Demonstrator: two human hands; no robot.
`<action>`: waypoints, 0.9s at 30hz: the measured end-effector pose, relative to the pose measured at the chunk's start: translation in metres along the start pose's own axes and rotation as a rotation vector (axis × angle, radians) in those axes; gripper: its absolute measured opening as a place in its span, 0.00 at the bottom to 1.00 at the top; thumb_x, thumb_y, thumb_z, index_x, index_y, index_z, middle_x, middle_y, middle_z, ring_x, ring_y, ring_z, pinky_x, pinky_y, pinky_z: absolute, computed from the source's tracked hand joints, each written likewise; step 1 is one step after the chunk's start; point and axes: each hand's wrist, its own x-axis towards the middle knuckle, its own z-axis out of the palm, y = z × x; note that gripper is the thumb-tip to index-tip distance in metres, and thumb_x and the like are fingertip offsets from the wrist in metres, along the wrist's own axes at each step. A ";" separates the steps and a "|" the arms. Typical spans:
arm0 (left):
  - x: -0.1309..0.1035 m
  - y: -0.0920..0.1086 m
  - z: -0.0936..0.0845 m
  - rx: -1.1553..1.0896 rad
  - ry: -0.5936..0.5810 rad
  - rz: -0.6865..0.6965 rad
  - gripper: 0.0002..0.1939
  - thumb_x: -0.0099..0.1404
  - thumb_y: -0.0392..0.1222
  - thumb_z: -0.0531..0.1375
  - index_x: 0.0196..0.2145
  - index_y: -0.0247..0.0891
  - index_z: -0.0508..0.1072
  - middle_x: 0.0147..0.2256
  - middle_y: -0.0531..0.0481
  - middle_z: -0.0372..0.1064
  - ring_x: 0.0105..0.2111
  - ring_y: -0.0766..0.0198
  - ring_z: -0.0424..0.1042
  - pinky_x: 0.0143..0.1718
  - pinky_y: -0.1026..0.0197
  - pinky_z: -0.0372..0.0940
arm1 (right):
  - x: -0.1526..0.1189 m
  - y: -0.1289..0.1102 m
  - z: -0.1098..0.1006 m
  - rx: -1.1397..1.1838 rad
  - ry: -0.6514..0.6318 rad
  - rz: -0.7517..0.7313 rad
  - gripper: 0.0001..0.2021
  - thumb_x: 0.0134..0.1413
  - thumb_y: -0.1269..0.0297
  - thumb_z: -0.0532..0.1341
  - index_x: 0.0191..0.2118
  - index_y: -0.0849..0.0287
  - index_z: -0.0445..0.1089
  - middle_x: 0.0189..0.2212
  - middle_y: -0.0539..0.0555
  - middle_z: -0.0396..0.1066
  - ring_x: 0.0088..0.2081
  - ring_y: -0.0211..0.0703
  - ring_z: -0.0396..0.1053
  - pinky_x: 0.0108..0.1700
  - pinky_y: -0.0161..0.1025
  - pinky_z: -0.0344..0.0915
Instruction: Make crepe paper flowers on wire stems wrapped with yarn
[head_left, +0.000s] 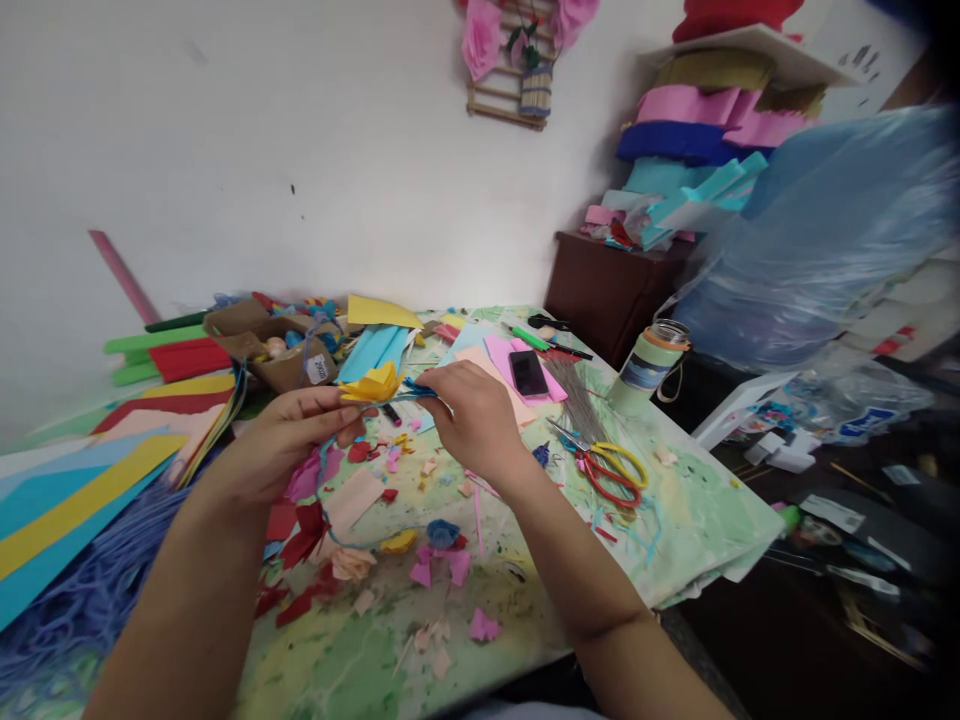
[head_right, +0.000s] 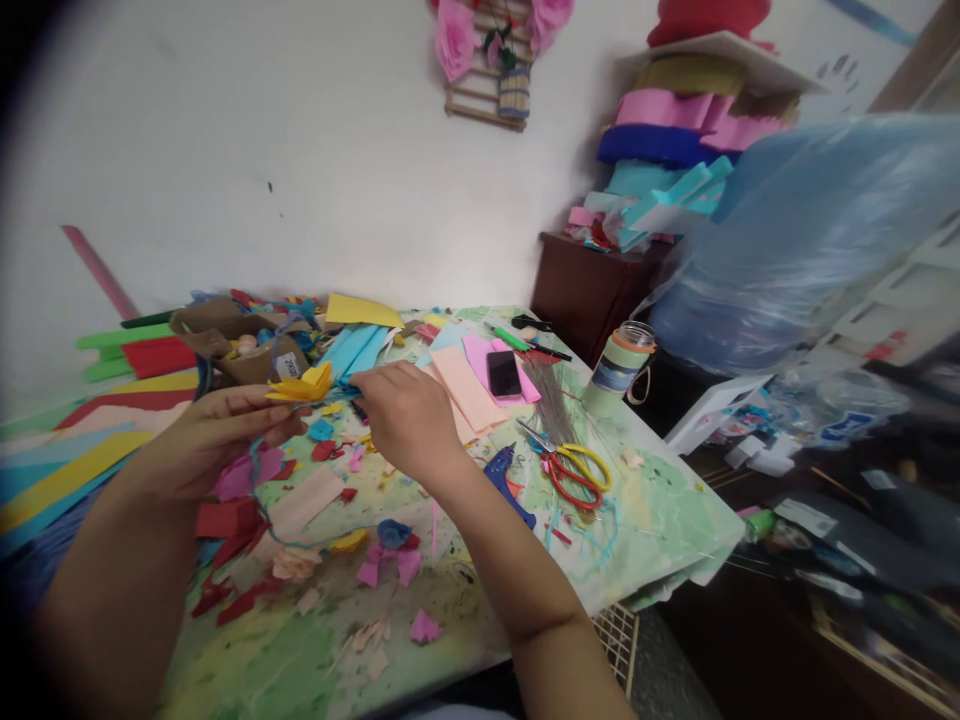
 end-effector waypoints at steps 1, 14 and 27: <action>-0.001 0.001 0.001 0.002 0.005 0.002 0.11 0.47 0.48 0.70 0.26 0.39 0.80 0.20 0.51 0.70 0.21 0.68 0.64 0.24 0.65 0.60 | 0.000 0.000 0.000 0.014 0.011 -0.002 0.08 0.63 0.69 0.55 0.44 0.58 0.70 0.39 0.56 0.75 0.43 0.45 0.68 0.46 0.41 0.62; -0.004 0.004 -0.008 0.008 0.151 -0.024 0.20 0.50 0.54 0.69 0.35 0.35 0.79 0.33 0.44 0.77 0.36 0.59 0.74 0.41 0.60 0.66 | 0.001 0.010 0.000 0.249 0.046 0.088 0.10 0.61 0.67 0.57 0.47 0.56 0.69 0.42 0.56 0.74 0.44 0.45 0.69 0.44 0.41 0.66; 0.020 -0.018 -0.050 -0.042 0.412 0.062 0.19 0.54 0.48 0.67 0.41 0.35 0.76 0.37 0.49 0.77 0.40 0.62 0.72 0.46 0.62 0.63 | 0.004 0.053 -0.018 0.360 0.417 0.478 0.11 0.53 0.63 0.59 0.43 0.58 0.68 0.35 0.53 0.72 0.34 0.41 0.67 0.35 0.37 0.65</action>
